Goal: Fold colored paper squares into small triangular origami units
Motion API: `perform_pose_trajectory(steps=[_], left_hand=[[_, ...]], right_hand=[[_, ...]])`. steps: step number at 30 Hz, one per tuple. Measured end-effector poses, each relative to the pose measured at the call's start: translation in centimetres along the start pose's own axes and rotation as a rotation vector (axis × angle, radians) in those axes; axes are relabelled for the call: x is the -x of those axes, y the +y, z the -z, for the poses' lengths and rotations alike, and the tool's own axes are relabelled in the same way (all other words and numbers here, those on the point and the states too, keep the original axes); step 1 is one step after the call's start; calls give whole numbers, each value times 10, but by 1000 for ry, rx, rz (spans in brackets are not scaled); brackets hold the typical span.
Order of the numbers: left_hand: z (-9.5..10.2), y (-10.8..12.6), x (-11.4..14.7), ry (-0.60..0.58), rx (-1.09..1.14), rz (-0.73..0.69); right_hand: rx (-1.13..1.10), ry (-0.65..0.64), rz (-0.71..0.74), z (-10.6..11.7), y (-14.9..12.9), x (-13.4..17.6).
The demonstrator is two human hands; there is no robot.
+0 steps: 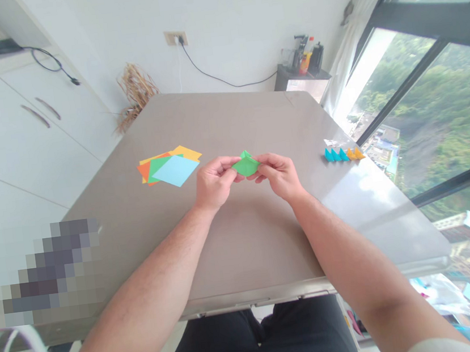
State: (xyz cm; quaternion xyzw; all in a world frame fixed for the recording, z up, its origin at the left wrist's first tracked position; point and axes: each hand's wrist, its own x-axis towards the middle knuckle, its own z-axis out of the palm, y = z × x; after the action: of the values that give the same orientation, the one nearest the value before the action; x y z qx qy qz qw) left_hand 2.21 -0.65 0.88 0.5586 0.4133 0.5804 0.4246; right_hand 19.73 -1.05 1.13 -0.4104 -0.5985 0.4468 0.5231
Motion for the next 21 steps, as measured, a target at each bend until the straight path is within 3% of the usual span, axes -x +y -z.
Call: perform_pose_trajectory(steps=[15,21], left_hand=[[-1,3,1,32,-65,3],[-2,5,-2,82,58,72]], right_hand=[[-38,2,30,1,2,1],[-132,6,-8,-2,-2,2]])
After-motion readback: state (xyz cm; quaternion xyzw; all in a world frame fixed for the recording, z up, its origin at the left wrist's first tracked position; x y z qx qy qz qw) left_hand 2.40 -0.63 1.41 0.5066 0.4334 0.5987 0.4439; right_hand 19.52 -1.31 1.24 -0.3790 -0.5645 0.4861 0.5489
